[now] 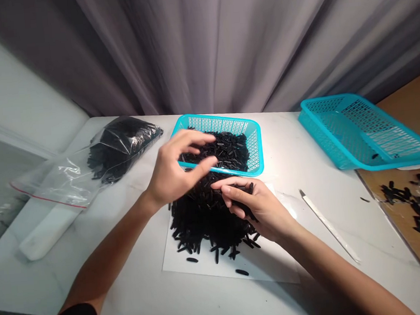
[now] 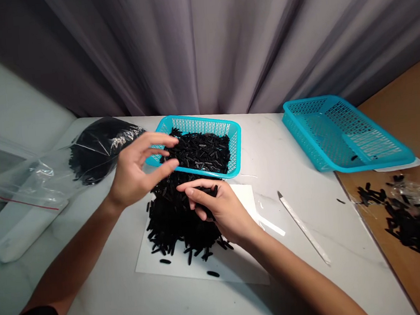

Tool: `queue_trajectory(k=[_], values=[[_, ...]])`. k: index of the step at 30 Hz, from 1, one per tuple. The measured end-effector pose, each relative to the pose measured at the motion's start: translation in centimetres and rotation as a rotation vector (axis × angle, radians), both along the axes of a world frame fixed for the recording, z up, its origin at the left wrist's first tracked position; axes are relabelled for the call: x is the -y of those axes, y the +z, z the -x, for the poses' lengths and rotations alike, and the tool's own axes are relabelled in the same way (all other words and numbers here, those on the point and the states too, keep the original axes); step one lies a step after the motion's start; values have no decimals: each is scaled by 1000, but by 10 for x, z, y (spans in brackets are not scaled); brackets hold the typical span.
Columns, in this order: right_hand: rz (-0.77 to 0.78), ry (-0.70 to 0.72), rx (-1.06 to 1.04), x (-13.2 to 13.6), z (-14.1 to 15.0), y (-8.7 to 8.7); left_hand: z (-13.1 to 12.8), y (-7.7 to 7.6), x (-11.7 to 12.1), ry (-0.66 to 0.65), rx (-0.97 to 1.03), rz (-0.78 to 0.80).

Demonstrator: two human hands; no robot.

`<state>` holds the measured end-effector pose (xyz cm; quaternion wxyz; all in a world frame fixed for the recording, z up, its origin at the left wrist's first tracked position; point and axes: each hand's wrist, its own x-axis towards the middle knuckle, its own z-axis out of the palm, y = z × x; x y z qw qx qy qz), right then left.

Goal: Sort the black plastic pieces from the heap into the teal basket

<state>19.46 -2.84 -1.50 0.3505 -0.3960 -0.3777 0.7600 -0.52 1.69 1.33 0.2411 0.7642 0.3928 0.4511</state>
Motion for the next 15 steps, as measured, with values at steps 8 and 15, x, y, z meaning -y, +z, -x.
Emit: queue_trajectory(k=[8, 15], values=[[-4, 86, -54, 0, -1, 0, -4, 5, 23, -196, -352, -154], [67, 154, -125, -2, -4, 3, 2, 2, 19, -178, -343, -282]])
